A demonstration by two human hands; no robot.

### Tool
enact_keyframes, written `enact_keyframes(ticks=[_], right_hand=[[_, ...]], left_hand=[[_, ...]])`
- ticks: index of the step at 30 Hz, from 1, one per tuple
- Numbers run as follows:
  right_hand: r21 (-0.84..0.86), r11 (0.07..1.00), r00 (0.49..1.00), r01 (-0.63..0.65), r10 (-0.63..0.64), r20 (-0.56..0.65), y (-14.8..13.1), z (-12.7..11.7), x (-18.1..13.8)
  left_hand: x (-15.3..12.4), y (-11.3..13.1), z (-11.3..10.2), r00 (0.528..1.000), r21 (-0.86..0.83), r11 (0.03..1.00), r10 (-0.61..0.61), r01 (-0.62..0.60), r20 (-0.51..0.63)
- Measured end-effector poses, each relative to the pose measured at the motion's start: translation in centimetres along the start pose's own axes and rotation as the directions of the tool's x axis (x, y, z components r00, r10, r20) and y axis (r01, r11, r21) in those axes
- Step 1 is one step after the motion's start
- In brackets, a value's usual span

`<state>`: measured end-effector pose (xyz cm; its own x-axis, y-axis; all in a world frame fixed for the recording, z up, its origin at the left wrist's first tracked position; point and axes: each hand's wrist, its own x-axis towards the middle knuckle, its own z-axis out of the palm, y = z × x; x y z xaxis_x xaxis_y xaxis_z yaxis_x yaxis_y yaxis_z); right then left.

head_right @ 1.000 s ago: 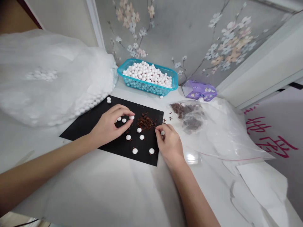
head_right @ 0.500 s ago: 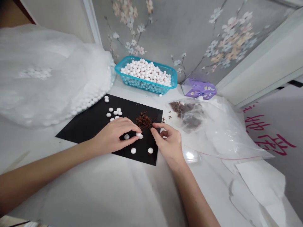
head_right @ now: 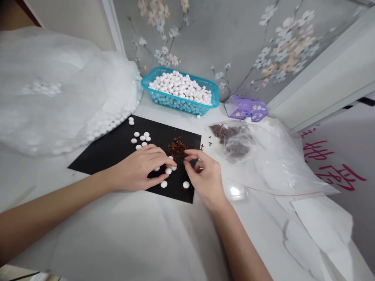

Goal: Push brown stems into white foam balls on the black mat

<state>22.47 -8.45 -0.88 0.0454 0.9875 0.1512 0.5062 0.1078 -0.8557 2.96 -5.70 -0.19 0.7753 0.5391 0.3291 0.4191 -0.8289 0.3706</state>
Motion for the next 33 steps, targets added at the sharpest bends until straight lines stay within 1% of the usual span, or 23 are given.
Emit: enact_keyframes(ticks=[4, 7, 10, 15, 17, 19, 22, 27, 33], right_hand=[[-0.136, 0.978, 0.987, 0.159, -0.153, 0.058, 0.4, 0.1, -0.4], [-0.205, 0.945, 0.967, 0.254, -0.245, 0.071, 0.3, 0.1, -0.7], [-0.246, 0.914, 0.946, 0.323, -0.316, 0.069, 0.2, 0.3, -0.9], [-0.271, 0.869, 0.907, 0.413, -0.421, 0.033, 0.1, 0.9, -1.2], [-0.256, 0.865, 0.896, 0.431, -0.444, 0.008, 0.2, 1.2, -1.3], [-0.239, 0.873, 0.899, 0.425, -0.439, -0.006, 0.2, 1.4, -1.5], [-0.248, 0.871, 0.899, 0.424, -0.437, 0.004, 0.2, 1.5, -1.6], [-0.331, 0.81, 0.869, 0.484, -0.489, 0.076, 0.3, 1.5, -1.5], [-0.402, 0.753, 0.842, 0.521, -0.531, 0.097, 0.4, 1.6, -1.5]], left_hand=[[-0.1, -0.3, -0.2, 0.999, 0.037, 0.999, 0.021, -0.022, 0.028], [-0.1, -0.4, -0.2, 0.999, 0.028, 0.999, 0.021, -0.022, 0.029], [0.0, -0.3, -0.1, 1.0, -0.008, 1.0, -0.009, 0.01, 0.025], [0.1, -0.3, 0.0, 0.994, -0.07, 0.992, -0.102, 0.103, 0.027], [0.2, -0.4, 0.0, 0.991, -0.104, 0.986, -0.129, 0.132, 0.026], [0.2, -0.5, 0.1, 0.988, -0.136, 0.979, -0.151, 0.153, 0.023], [0.2, -0.6, 0.1, 0.985, -0.151, 0.974, -0.169, 0.171, 0.028], [0.3, -0.6, 0.0, 0.983, -0.142, 0.973, -0.18, 0.183, 0.033], [0.4, -0.6, -0.1, 0.979, -0.161, 0.966, -0.2, 0.203, 0.034]])
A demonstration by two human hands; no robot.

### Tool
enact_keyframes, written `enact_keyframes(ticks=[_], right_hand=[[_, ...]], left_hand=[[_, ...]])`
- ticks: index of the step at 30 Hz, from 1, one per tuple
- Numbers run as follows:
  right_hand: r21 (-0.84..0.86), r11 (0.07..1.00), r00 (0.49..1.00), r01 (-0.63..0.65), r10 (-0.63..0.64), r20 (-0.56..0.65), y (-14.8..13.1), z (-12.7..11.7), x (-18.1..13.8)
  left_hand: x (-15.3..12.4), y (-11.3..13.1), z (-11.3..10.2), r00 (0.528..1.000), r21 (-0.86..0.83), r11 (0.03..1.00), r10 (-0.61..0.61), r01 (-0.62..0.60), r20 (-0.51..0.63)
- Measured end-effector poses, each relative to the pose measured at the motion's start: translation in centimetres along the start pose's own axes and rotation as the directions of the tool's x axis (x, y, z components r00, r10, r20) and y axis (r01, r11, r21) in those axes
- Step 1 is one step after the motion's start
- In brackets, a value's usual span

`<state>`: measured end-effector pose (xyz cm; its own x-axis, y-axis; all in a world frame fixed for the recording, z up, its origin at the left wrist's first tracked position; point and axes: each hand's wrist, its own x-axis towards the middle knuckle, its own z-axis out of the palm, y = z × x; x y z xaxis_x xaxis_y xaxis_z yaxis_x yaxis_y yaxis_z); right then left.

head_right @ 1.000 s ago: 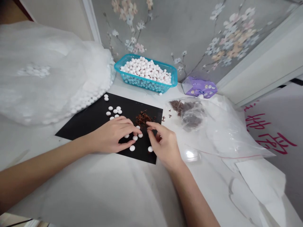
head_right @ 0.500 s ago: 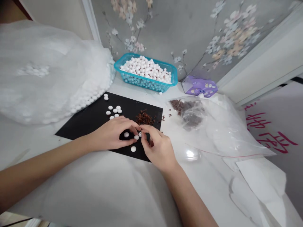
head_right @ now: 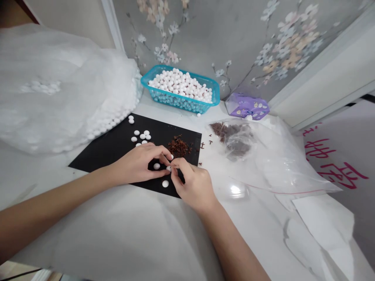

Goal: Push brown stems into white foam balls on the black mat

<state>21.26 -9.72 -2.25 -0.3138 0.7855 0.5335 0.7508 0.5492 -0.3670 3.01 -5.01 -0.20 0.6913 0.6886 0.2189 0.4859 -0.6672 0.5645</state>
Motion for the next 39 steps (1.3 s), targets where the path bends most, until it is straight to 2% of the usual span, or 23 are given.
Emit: enact_keyframes(ticks=[9, 24, 34, 39], right_hand=[[-0.067, 0.991, 0.994, 0.113, -0.113, 0.012, -0.1, -0.1, 0.0], [0.01, 1.0, 0.997, 0.005, -0.006, 0.08, -0.4, -0.3, 0.1], [0.197, 0.979, 0.968, -0.046, -0.005, 0.252, -0.8, -1.6, 0.2], [0.23, 0.972, 0.964, -0.049, -0.013, 0.265, -0.8, -1.7, 0.3]], left_hand=[[0.0, -0.2, 0.2, 1.0, -0.004, 1.0, -0.022, 0.022, -0.012], [0.1, -0.4, 0.3, 0.999, -0.038, 0.998, -0.047, 0.047, 0.0], [0.1, -0.4, 0.2, 0.999, 0.007, 1.0, -0.028, 0.028, -0.034], [0.1, -0.3, 0.2, 0.999, 0.045, 0.999, -0.009, 0.011, -0.041]])
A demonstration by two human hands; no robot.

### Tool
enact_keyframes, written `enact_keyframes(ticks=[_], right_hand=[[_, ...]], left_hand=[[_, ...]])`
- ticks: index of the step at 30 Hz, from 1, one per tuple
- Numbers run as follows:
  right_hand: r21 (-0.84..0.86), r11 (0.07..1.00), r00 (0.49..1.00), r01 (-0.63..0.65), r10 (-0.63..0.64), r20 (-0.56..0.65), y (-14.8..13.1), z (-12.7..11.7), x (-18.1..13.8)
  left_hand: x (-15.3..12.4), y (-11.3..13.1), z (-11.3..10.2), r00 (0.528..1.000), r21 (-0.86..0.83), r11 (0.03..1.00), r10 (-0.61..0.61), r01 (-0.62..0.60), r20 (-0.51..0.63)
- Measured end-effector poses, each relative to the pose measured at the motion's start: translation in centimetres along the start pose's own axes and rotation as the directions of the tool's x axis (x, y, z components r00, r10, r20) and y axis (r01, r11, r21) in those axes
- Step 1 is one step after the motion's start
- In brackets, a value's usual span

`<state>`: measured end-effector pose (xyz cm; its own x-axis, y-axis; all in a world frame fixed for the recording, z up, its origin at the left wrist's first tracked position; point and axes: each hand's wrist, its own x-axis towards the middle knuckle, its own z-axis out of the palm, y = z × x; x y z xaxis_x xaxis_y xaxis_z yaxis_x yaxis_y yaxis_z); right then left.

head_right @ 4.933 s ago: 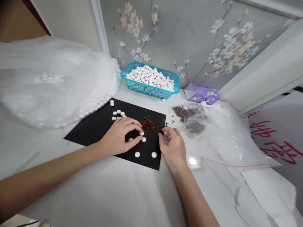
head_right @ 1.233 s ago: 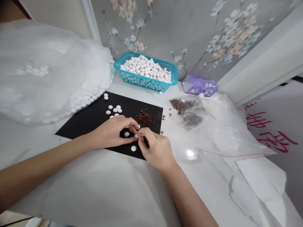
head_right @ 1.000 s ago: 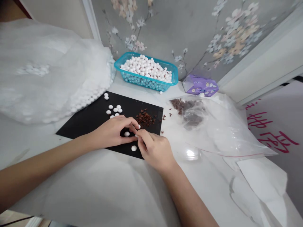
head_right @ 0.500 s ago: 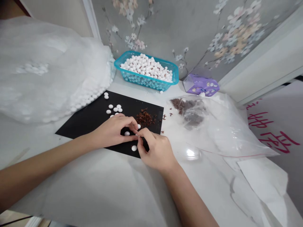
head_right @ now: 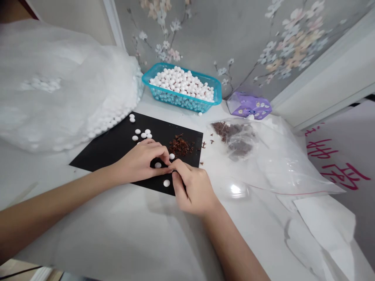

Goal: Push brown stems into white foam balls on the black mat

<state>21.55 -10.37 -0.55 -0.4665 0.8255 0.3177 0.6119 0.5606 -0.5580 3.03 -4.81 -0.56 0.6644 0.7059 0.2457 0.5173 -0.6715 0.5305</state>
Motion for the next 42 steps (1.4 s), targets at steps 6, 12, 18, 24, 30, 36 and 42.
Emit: enact_keyframes(ticks=[6, 12, 18, 24, 30, 36, 42], right_hand=[[-0.065, 0.998, 0.999, -0.01, 0.012, 0.037, -0.2, 0.2, 0.0], [-0.079, 0.997, 0.999, -0.019, 0.022, 0.033, -0.3, 0.0, 0.1], [0.096, 0.989, 0.99, -0.116, 0.123, -0.066, 1.0, 0.3, -0.4], [0.1, 0.991, 0.993, -0.093, 0.1, -0.07, 0.7, 0.7, -0.4], [-0.027, 0.993, 0.993, -0.111, 0.11, -0.033, -0.1, 0.5, 0.1], [0.158, 0.963, 0.974, -0.217, 0.225, -0.034, -0.1, 0.0, 0.3], [0.022, 0.939, 0.92, -0.342, 0.34, -0.194, 1.3, -0.9, 0.6]], left_hand=[[0.0, -0.2, 0.2, 0.998, 0.02, 0.998, 0.054, -0.053, -0.013], [0.0, -0.4, 0.2, 0.996, 0.029, 0.996, 0.086, -0.085, -0.024], [0.0, -0.3, 0.1, 0.995, 0.086, 0.992, 0.091, -0.087, -0.036], [0.0, -0.5, 0.2, 0.992, 0.092, 0.988, 0.125, -0.123, -0.016], [-0.1, -0.6, 0.2, 0.991, 0.114, 0.984, 0.137, -0.136, -0.004], [-0.4, -0.6, 0.3, 0.984, 0.238, 0.959, 0.171, -0.154, -0.052], [-0.4, -0.2, 0.1, 0.984, 0.289, 0.95, 0.152, -0.12, -0.091]])
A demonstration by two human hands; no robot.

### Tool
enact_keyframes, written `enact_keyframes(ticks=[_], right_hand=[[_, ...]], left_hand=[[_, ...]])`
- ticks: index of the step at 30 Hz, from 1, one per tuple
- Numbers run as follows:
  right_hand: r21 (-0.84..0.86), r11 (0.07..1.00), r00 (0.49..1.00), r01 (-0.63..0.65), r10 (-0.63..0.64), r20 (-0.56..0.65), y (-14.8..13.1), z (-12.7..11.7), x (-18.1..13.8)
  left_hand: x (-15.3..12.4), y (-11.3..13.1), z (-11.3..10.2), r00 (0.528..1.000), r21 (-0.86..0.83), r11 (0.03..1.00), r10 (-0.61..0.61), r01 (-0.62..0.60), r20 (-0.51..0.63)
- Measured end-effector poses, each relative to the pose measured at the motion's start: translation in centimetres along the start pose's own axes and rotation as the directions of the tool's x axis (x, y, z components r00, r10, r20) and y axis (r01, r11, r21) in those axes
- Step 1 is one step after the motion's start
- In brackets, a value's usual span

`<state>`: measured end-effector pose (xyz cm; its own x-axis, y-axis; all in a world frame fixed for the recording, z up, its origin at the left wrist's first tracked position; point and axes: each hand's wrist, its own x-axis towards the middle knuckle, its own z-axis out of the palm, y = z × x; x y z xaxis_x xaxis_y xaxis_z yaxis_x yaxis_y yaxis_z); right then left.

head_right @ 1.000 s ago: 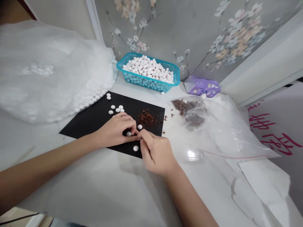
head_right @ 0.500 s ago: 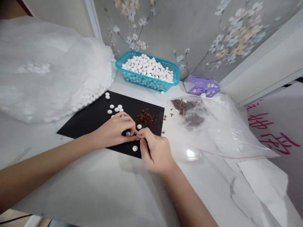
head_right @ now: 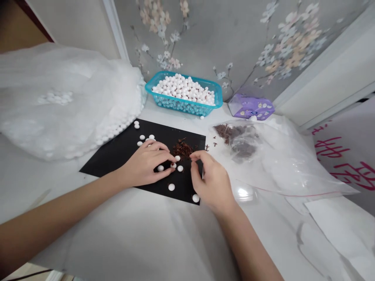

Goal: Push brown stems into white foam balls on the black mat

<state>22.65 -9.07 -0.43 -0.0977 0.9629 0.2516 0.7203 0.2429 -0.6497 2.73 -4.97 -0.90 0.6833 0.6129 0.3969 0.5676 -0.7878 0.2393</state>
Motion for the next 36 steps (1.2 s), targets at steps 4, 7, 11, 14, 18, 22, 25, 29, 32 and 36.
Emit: enact_keyframes(ticks=[4, 7, 11, 14, 18, 22, 25, 29, 32, 36], right_hand=[[-0.174, 0.98, 0.995, -0.096, 0.097, -0.002, 1.3, -0.4, 0.4], [-0.269, 0.955, 0.984, -0.121, 0.152, 0.097, 1.6, -0.5, 0.3], [-0.245, 0.966, 0.985, -0.076, 0.111, 0.131, 1.4, -0.3, 0.1], [-0.206, 0.976, 0.989, -0.075, 0.099, 0.107, 1.5, -0.4, 0.2], [-0.163, 0.98, 0.986, -0.117, 0.134, 0.097, 1.7, -1.4, 0.6], [-0.216, 0.959, 0.975, -0.184, 0.206, 0.087, 2.2, -2.8, 0.8], [-0.262, 0.933, 0.952, -0.247, 0.283, 0.112, 2.4, -3.1, 0.9], [-0.228, 0.944, 0.948, -0.238, 0.277, 0.157, 2.5, -2.6, 1.0], [-0.202, 0.951, 0.949, -0.232, 0.267, 0.166, 2.4, -2.4, 1.1], [-0.075, 0.961, 0.95, -0.266, 0.274, 0.147, 1.5, -2.5, 1.1]], left_hand=[[0.4, -0.5, -1.1, 0.985, 0.05, 0.985, -0.159, 0.163, -0.067], [0.4, -1.9, -1.8, 0.91, 0.195, 0.893, -0.371, 0.404, -0.187], [0.0, -3.7, -1.6, 0.821, 0.316, 0.757, -0.526, 0.571, -0.222], [-0.2, -4.2, -1.2, 0.814, 0.313, 0.752, -0.554, 0.58, -0.177], [0.0, -3.7, -1.5, 0.817, 0.314, 0.755, -0.544, 0.575, -0.189], [0.5, -2.3, -1.9, 0.864, 0.241, 0.842, -0.413, 0.483, -0.288], [0.6, -0.8, -1.5, 0.925, 0.106, 0.95, -0.252, 0.292, -0.285], [0.3, 0.8, -0.5, 0.974, -0.126, 0.986, -0.134, 0.112, -0.185], [0.1, 1.4, 0.0, 0.986, -0.264, 0.962, -0.102, 0.065, -0.129], [0.0, 1.5, 0.2, 0.997, -0.33, 0.943, -0.066, 0.049, -0.041]])
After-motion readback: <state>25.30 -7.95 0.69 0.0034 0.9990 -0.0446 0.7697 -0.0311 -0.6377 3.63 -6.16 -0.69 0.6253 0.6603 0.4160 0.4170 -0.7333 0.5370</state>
